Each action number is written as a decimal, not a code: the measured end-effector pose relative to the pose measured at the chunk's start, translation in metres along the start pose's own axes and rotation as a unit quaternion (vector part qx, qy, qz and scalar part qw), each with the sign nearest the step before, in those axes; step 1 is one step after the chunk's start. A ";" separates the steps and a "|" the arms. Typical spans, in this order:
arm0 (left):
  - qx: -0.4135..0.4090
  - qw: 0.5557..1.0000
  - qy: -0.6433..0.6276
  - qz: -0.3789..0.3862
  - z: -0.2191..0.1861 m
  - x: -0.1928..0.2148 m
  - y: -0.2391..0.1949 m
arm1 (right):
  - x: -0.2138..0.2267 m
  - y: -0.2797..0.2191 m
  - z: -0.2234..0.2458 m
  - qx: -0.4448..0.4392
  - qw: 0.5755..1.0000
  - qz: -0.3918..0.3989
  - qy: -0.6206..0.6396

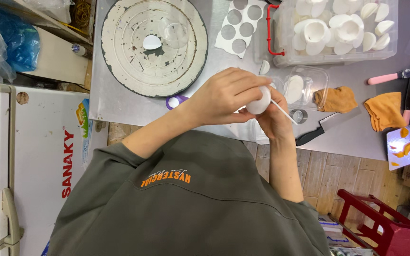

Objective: The person shapes small white ceramic pieces using a thin white stick and a purple tool. They repeatedly smooth and refine the edges of each piece, placing them on a circular tray and into a clear plastic container.

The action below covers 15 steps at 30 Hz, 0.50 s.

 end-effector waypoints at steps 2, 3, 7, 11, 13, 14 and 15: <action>0.006 1.000 -0.006 0.003 -0.002 0.002 0.000 | -0.001 0.000 0.002 0.006 1.000 -0.009 0.000; 0.003 1.000 -0.016 0.004 -0.004 0.004 -0.001 | -0.001 0.000 0.002 0.003 1.000 -0.014 0.004; -0.004 0.999 -0.040 0.012 -0.006 0.009 -0.003 | -0.012 0.000 0.012 0.016 1.000 0.008 -0.024; -0.008 0.999 -0.042 0.017 -0.009 0.013 -0.003 | -0.024 0.003 0.022 0.032 0.999 0.026 -0.015; 0.016 0.999 -0.044 0.006 -0.006 0.015 -0.001 | -0.029 0.004 0.027 0.041 0.998 0.035 -0.014; 0.028 0.999 -0.045 0.000 -0.004 0.016 0.000 | -0.029 0.006 0.034 0.062 0.997 0.024 -0.043; 0.047 0.997 -0.058 -0.010 -0.001 0.019 0.000 | -0.030 0.006 0.040 0.083 0.994 0.013 -0.072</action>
Point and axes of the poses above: each hand's wrist, its own y-axis towards the middle knuckle, its own x-axis out of the back of the hand, z = x × y, the point moved 10 cm from there along y, towards the middle knuckle, and after that the axes turned 10 degrees about x, right-handed, at the moved point
